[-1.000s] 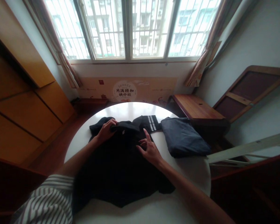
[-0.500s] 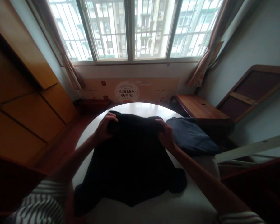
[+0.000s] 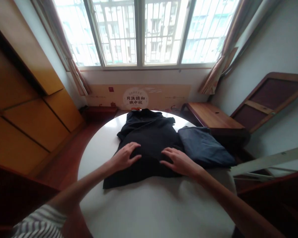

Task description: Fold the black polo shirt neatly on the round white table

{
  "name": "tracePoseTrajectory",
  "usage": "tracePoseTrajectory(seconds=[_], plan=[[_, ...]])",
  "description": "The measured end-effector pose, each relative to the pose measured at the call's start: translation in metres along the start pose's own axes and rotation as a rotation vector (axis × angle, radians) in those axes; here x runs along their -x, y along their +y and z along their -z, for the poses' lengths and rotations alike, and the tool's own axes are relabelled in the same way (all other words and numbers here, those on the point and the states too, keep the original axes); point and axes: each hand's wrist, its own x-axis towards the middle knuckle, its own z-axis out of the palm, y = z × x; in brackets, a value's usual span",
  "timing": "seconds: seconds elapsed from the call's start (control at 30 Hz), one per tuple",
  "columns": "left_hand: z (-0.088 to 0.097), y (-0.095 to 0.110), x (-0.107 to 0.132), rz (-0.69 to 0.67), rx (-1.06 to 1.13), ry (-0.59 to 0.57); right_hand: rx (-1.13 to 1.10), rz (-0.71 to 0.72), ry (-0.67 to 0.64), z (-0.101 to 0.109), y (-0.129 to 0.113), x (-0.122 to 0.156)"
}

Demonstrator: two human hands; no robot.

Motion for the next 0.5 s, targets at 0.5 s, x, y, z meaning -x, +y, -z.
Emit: tracePoseTrajectory(seconds=[0.5], plan=[[0.024, 0.009, 0.128, 0.322, -0.145, -0.415, 0.085, 0.049, -0.139, -0.004, -0.032, 0.136]])
